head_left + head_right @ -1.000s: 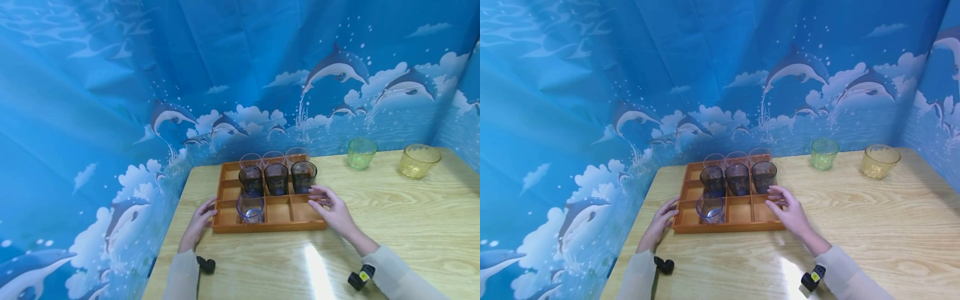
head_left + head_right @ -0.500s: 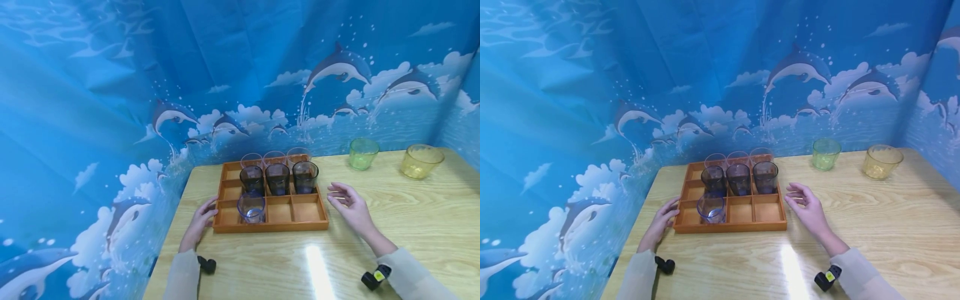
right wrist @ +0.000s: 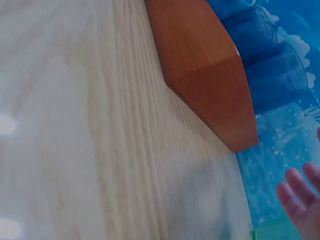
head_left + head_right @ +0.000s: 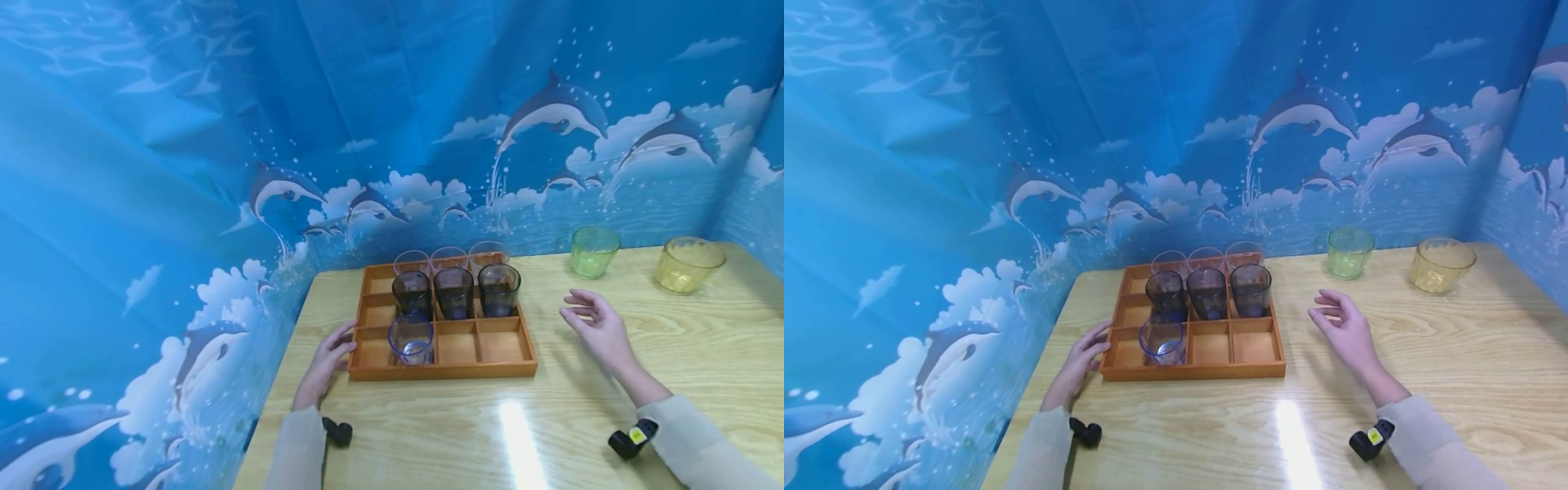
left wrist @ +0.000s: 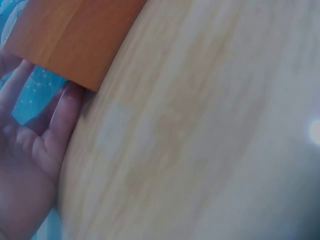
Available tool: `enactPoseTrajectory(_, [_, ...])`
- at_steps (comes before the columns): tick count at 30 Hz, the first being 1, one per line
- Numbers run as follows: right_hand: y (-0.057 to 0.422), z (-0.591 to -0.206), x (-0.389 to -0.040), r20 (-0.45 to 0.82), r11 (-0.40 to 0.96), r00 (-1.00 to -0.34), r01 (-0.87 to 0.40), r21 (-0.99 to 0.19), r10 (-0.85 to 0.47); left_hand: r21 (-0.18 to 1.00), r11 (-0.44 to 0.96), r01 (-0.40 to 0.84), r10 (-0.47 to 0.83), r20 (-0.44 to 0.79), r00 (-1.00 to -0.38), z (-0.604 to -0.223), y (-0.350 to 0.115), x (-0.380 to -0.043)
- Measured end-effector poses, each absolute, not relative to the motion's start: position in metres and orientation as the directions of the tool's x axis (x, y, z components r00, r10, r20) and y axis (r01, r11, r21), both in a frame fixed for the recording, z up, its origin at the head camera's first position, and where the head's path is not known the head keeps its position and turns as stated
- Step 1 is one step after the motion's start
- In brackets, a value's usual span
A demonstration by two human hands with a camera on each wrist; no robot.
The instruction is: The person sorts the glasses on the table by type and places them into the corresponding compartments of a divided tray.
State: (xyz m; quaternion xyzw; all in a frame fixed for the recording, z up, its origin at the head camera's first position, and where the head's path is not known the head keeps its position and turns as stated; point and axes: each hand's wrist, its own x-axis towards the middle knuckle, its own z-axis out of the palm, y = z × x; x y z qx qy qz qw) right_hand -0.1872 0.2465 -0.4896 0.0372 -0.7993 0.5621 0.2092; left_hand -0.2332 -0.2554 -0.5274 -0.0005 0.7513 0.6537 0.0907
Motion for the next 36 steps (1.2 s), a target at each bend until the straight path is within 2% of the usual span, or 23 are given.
enactPoseTrajectory(9, [0.262, -0.5, -0.199, 0.315, 0.388, -0.912, -0.199, -0.9, 0.264, 0.979, 0.132, -0.157, 0.106, -0.171, -0.979, -0.528, -0.257, -0.232])
enactPoseTrajectory(19, [0.276, -0.499, -0.217, 0.325, 0.358, -0.88, -0.196, -0.913, 0.347, 0.981, 0.132, -0.142, 0.109, -0.157, -0.982, -0.526, -0.255, -0.231])
enactPoseTrajectory(26, [0.285, -0.494, -0.23, 0.211, 0.37, -0.887, -0.05, -0.928, 0.41, 0.984, 0.125, -0.127, 0.104, -0.14, -0.985, -0.525, -0.255, -0.233])
enactPoseTrajectory(36, [0.297, -0.5, -0.242, 0.13, 0.363, -0.924, 0.011, -0.932, 0.361, 0.984, 0.123, -0.128, 0.11, -0.142, -0.984, -0.528, -0.254, -0.234])
